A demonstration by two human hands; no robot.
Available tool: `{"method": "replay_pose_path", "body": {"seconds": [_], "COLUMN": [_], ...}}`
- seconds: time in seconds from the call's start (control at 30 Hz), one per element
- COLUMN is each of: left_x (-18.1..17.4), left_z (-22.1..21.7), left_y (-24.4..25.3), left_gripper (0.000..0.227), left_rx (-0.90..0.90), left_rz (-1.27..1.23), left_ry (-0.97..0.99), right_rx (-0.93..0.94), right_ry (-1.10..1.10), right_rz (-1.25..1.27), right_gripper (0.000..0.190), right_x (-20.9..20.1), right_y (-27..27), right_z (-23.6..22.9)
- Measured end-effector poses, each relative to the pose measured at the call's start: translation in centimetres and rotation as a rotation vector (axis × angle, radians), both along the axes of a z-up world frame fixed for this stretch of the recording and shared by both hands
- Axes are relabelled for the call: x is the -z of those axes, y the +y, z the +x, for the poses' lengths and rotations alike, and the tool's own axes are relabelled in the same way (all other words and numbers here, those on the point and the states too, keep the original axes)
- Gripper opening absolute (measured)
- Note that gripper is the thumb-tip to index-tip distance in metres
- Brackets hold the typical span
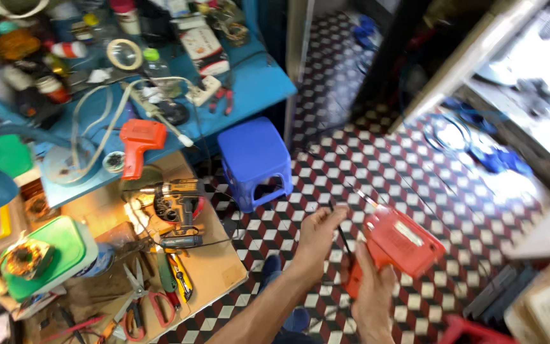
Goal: The person uses a heat gun to apply heat to a copper-wound electrical component on a workbench. They then use pliers to adjust wires and continue heating the component. The person handles the component and tools throughout the process.
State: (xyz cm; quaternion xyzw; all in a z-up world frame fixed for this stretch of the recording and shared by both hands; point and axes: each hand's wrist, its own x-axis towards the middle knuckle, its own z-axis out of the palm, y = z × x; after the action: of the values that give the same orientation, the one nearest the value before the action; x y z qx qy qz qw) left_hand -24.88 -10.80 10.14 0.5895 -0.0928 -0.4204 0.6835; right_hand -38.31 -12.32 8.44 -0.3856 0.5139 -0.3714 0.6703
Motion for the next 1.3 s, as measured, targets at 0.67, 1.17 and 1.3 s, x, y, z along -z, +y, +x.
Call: {"method": "replay_pose_path", "body": {"seconds": [0.67, 1.17, 1.3], "left_x": [0.5, -0.4, 1.8], "left_z": [32.8, 47.9, 50.2], "left_y": [-6.2, -5.5, -7.1], "left_gripper": [0.043, 0.080, 0.041], "left_rx": [-0.286, -0.270, -0.207], "left_rz": [0.182, 0.849, 0.876], "left_ry": [0.032, -0.937, -0.868], "right_rx": [-0.617, -1.249, -1.425], "right_ry": [0.665, 0.515, 0.367], "right_rz": [-0.405, -0.518, -0.789], "right_gripper": [0.021, 0.028, 0.034], "right_x": [5.7, 11.4, 12.2], "right_y": [-25.2, -31.4, -32.0], "right_z": [18.8, 29.4, 31.1]}}
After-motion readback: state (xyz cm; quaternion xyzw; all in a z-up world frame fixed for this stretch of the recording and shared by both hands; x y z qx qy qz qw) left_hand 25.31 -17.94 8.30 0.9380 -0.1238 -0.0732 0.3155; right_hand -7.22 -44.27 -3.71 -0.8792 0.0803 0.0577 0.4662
